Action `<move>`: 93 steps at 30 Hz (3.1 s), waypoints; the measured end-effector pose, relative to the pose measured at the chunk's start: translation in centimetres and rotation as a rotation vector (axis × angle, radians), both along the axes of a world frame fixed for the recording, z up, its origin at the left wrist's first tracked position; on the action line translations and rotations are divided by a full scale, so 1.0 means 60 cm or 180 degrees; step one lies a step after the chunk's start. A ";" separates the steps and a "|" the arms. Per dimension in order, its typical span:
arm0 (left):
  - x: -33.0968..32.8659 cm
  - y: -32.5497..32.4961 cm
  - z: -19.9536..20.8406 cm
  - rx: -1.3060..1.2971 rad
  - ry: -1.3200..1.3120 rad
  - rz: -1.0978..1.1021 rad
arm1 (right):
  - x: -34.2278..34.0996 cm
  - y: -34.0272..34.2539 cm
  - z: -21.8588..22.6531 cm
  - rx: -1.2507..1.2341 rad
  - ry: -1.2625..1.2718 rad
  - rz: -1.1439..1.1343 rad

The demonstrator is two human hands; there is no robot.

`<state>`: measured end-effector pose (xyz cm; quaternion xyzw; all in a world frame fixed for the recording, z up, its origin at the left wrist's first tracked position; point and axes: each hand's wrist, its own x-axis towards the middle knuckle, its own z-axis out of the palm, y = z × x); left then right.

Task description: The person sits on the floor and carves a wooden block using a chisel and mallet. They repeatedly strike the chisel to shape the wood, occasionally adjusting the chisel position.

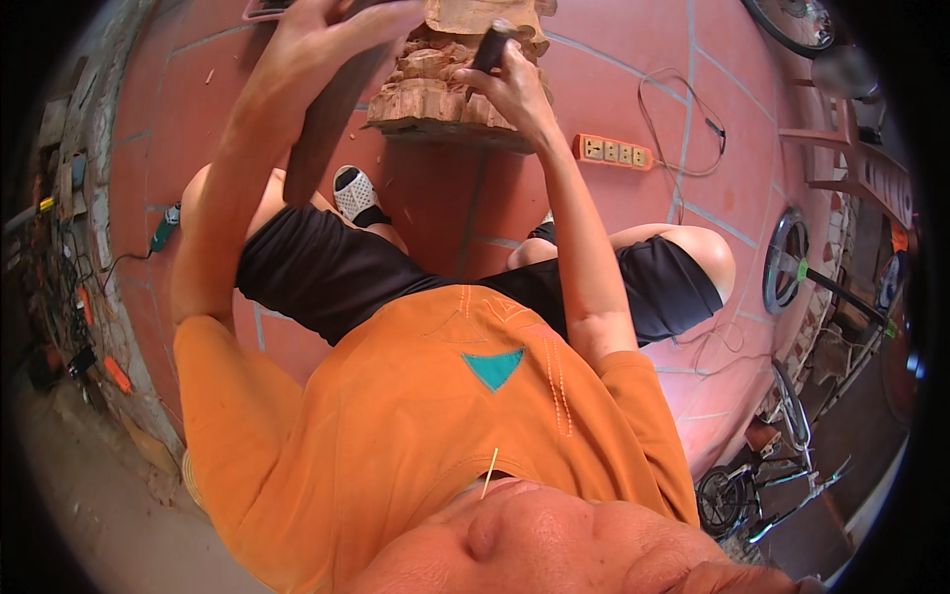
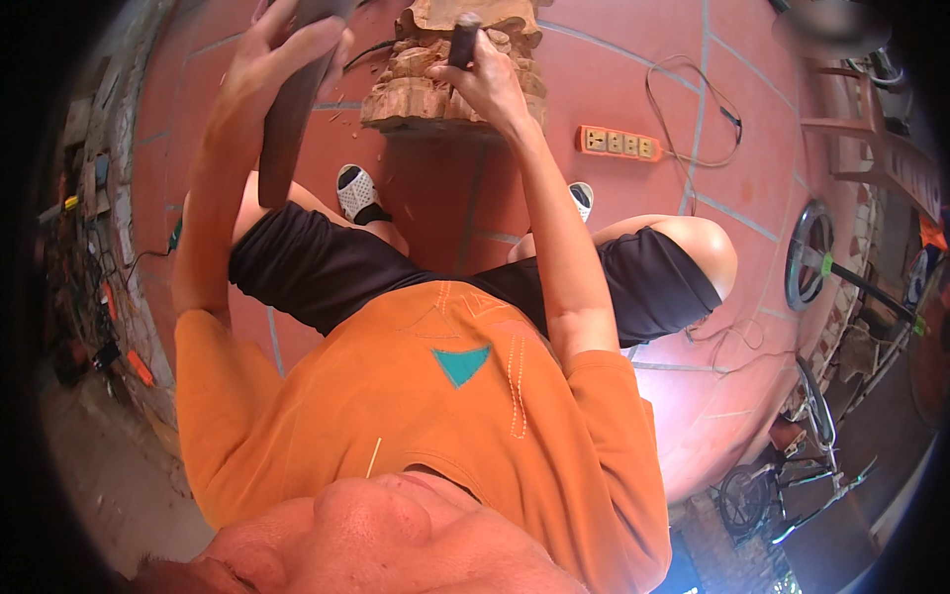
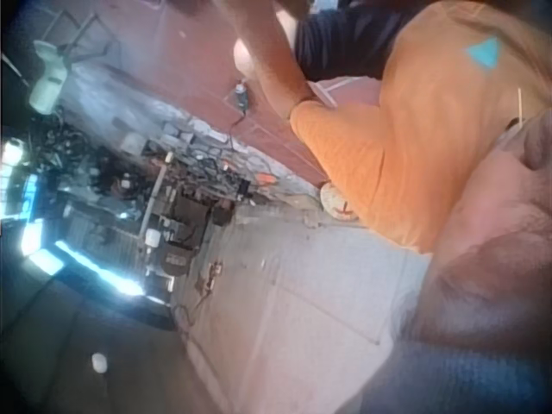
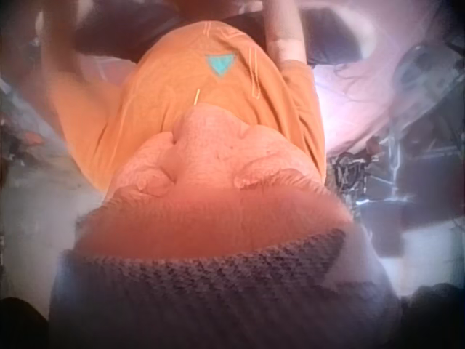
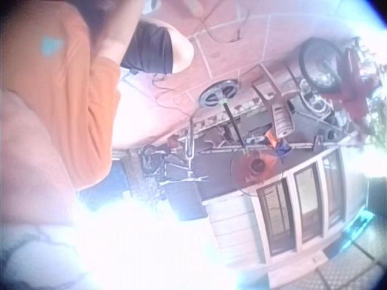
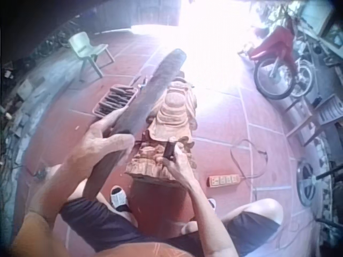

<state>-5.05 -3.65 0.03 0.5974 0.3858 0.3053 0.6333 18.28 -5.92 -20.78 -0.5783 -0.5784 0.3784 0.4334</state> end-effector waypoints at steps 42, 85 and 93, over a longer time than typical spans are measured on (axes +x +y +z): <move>-0.030 -0.161 -0.182 -0.0563 -0.0391 0.1199 | -0.005 0.054 0.043 0.0061 -0.1182 0.1265; -0.025 -0.164 -0.176 -0.0497 -0.0366 0.1165 | -0.004 0.052 0.023 0.0488 -0.1056 0.1245; -0.022 -0.166 -0.172 -0.0413 -0.0313 0.1163 | -0.009 0.049 0.035 0.0402 -0.1221 0.1316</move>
